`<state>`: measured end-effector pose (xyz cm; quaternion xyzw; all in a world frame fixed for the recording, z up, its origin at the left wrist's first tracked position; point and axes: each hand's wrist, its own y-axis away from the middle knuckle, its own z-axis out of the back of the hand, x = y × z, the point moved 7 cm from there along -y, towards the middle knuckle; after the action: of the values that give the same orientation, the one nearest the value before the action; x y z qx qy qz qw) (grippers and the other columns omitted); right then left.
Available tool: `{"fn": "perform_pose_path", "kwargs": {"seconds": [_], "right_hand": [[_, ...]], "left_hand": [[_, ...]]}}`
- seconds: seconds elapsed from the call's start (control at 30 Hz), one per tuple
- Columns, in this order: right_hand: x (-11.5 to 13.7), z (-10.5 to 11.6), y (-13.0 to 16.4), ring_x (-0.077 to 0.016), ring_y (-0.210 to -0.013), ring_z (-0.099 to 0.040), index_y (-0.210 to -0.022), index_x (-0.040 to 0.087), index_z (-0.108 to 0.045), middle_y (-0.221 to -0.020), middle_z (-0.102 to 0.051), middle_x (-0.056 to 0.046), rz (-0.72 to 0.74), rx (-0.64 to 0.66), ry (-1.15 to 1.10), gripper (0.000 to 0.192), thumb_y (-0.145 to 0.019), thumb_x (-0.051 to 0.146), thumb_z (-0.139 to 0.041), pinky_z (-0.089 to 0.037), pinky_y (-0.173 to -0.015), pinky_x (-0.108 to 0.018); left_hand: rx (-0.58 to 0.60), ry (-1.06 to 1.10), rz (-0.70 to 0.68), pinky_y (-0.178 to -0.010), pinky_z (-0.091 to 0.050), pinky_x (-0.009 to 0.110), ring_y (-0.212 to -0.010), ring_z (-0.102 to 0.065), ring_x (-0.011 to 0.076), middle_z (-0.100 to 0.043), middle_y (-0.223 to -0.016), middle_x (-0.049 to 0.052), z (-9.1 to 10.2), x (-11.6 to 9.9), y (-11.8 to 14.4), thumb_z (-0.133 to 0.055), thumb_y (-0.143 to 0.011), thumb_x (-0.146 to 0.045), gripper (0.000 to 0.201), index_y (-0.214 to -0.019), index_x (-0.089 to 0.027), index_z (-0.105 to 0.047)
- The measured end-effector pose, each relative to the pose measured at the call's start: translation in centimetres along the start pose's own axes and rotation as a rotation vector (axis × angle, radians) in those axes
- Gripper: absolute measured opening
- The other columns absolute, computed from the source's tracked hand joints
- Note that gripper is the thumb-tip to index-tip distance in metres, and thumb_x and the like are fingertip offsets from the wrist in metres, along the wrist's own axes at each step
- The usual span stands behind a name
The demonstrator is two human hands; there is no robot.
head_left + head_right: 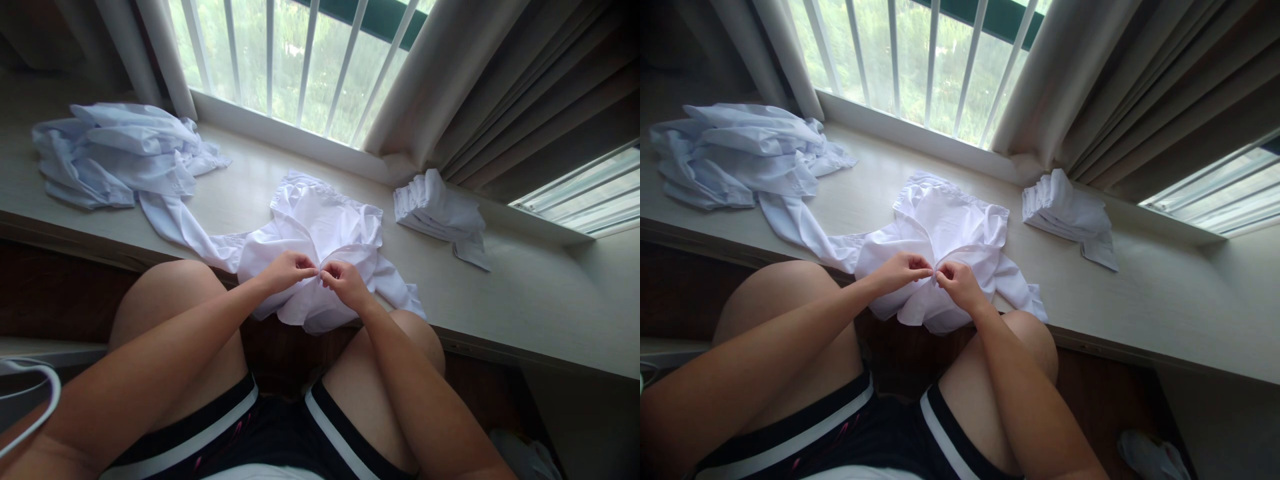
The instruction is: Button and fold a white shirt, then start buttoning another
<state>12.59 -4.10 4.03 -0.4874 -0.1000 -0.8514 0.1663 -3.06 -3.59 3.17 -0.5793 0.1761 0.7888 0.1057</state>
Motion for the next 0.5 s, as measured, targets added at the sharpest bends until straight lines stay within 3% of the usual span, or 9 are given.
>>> {"fn": "perform_pose_path", "kwargs": {"seconds": [0.23,0.5], "right_hand": [[0.11,-0.31,0.07,-0.0127,-0.066,-0.056,-0.070,0.018,-0.065,-0.068,-0.065,-0.001,0.007,0.016,-0.003,0.028,-0.091,0.037,-0.064,-0.041,-0.064,-0.025],[0.10,-0.25,0.08,-0.0126,-0.067,-0.057,-0.071,0.017,-0.065,-0.068,-0.065,0.000,-0.002,0.013,-0.001,0.023,-0.089,0.031,-0.061,-0.041,-0.065,-0.024]], "left_hand": [[0.008,0.020,-0.013,-0.064,-0.040,0.026,-0.072,-0.057,0.0144,-0.068,-0.075,0.003,-0.36,0.11,0.00,-0.076,-0.078,-0.054,0.038,-0.081,-0.016,-0.075],[-0.004,-0.014,-0.005,-0.064,-0.039,0.027,-0.070,-0.056,0.0142,-0.067,-0.071,0.001,-0.18,0.09,-0.11,-0.072,-0.079,-0.044,0.027,-0.078,-0.017,-0.074]]}}
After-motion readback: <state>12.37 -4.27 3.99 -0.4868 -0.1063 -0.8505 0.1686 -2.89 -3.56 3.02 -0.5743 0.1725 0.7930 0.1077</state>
